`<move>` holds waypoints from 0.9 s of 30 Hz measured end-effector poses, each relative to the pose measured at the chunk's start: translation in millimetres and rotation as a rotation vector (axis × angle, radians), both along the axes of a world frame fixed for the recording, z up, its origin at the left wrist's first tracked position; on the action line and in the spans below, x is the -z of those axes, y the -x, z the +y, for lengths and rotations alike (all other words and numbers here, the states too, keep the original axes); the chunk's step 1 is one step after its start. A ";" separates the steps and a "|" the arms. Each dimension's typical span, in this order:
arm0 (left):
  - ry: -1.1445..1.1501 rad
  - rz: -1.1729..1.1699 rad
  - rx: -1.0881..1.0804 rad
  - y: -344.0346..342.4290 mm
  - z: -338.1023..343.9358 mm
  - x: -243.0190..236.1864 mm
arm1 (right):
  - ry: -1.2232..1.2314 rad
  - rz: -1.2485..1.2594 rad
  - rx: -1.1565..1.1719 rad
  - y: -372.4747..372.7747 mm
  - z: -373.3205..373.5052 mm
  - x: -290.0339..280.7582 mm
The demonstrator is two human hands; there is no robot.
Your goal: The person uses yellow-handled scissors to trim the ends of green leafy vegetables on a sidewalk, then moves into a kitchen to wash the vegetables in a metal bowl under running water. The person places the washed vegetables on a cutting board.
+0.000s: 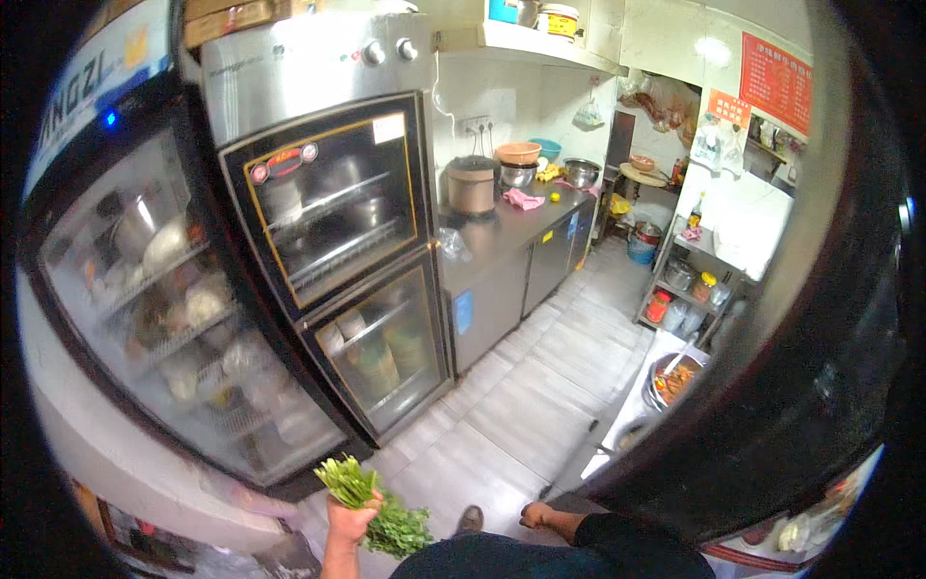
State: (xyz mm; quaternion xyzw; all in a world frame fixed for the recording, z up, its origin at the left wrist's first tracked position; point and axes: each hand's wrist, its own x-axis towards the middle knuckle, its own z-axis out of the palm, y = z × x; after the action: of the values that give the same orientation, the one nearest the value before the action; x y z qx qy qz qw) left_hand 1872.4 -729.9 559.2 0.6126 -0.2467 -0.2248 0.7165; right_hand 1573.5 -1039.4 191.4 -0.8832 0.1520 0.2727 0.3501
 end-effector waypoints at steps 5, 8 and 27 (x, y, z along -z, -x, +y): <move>0.143 0.077 -0.038 -58.0 -64.4 -22.9 | 0.155 -0.223 0.035 -141.5 -46.0 -94.7; 0.082 0.118 -0.039 -93.2 -102.9 -32.5 | 0.158 -0.177 0.066 -204.1 -82.2 -152.1; 0.013 -0.058 0.768 -257.3 -581.7 -44.6 | 0.183 0.256 0.699 -30.5 -217.3 -22.1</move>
State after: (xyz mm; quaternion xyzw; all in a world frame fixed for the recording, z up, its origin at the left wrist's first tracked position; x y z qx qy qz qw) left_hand 2129.7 -1311.7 603.8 0.4770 -0.4798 -0.4581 0.5766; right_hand 1604.0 -1256.7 213.5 -0.7644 0.5102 0.2304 0.3199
